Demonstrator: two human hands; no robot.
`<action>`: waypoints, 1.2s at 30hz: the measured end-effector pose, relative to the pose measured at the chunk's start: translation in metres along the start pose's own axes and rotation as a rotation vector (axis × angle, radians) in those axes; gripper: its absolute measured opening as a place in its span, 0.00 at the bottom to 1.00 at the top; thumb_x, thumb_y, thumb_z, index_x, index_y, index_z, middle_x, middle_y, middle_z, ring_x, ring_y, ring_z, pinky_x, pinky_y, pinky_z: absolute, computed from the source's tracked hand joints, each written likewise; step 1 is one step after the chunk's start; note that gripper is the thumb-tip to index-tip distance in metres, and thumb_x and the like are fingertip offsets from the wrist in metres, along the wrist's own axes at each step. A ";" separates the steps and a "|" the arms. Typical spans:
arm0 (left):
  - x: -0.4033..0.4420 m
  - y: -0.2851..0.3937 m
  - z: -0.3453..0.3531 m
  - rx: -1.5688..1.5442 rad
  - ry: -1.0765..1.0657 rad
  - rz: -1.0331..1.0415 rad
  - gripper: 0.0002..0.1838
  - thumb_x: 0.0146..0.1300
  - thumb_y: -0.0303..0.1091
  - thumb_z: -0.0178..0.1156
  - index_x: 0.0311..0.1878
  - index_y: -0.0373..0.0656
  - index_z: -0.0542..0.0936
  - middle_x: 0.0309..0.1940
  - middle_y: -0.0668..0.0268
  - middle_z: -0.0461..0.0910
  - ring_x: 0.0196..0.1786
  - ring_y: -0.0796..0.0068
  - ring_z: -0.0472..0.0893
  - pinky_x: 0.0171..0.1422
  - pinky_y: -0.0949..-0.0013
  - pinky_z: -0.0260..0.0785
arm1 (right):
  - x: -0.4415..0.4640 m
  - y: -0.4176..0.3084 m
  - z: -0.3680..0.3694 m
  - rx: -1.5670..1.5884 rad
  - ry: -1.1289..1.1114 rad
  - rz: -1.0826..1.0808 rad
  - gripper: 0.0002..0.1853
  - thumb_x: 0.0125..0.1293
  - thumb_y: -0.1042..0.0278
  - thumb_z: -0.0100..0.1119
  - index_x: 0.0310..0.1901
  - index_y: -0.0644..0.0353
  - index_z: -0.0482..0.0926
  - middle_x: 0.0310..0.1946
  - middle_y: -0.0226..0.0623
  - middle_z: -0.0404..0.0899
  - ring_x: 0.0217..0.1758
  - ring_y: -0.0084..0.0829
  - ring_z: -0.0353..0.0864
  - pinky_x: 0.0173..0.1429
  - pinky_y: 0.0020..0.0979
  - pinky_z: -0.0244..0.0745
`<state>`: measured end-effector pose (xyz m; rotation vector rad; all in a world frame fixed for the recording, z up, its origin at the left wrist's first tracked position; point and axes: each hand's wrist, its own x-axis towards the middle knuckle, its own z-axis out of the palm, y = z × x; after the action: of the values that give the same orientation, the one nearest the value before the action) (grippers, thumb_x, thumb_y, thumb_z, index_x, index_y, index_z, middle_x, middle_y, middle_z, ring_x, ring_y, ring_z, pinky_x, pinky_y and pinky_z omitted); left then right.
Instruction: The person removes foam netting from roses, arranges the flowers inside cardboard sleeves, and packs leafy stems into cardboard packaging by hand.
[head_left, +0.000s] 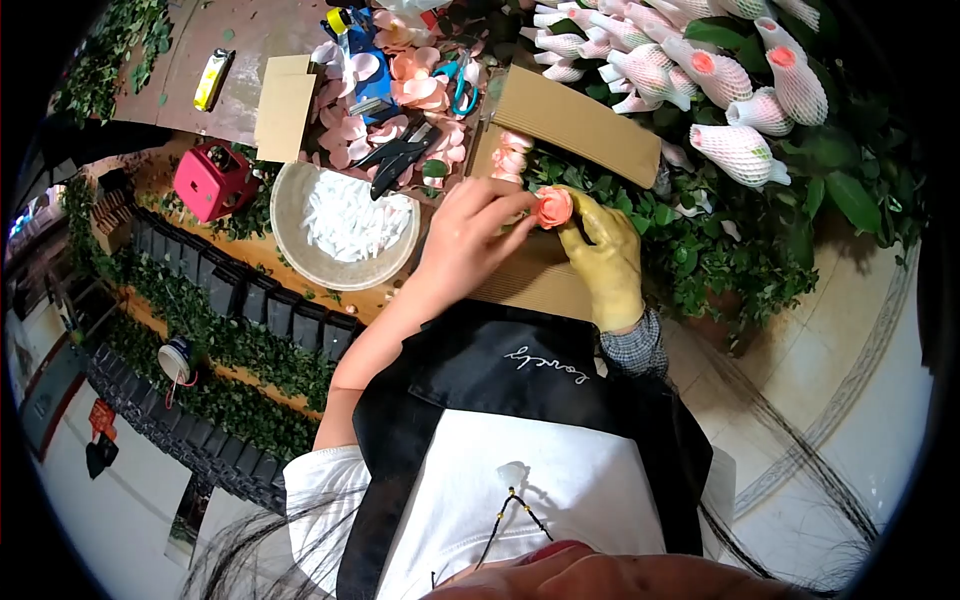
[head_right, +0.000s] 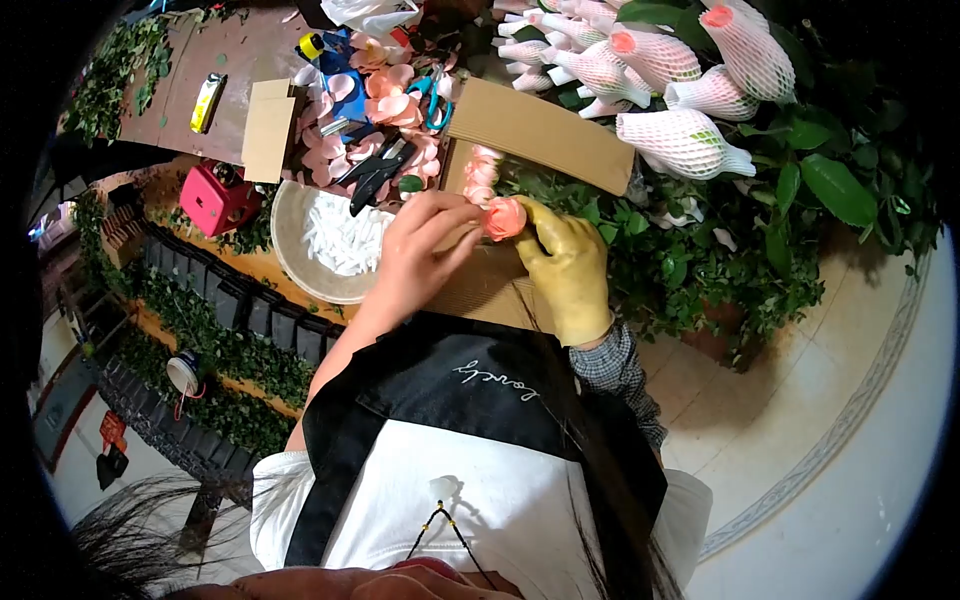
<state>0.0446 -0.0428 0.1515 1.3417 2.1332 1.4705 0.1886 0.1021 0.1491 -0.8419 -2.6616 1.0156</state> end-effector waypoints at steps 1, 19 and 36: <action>-0.001 -0.002 0.005 0.022 0.030 0.027 0.17 0.50 0.21 0.74 0.45 0.43 0.85 0.42 0.63 0.82 0.42 0.61 0.82 0.45 0.64 0.74 | 0.000 -0.001 0.000 -0.002 -0.001 0.000 0.21 0.56 0.72 0.69 0.53 0.48 0.84 0.38 0.40 0.86 0.41 0.46 0.83 0.50 0.42 0.78; -0.004 -0.049 -0.023 0.413 0.187 -0.305 0.04 0.64 0.28 0.67 0.36 0.39 0.82 0.27 0.60 0.82 0.29 0.62 0.82 0.35 0.66 0.72 | 0.046 0.024 0.018 -0.195 -0.094 -0.107 0.17 0.65 0.62 0.64 0.55 0.54 0.78 0.33 0.46 0.84 0.36 0.50 0.84 0.43 0.47 0.78; -0.025 -0.111 0.025 -0.565 -0.563 -0.812 0.19 0.67 0.24 0.50 0.60 0.33 0.75 0.49 0.59 0.85 0.51 0.73 0.83 0.57 0.69 0.75 | 0.038 0.051 0.061 -0.362 -0.680 -0.194 0.15 0.65 0.52 0.62 0.40 0.55 0.82 0.31 0.48 0.85 0.37 0.49 0.86 0.42 0.47 0.79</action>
<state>0.0129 -0.0559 0.0406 0.4841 1.4447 1.0457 0.1591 0.1206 0.0683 -0.2905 -3.4888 0.9013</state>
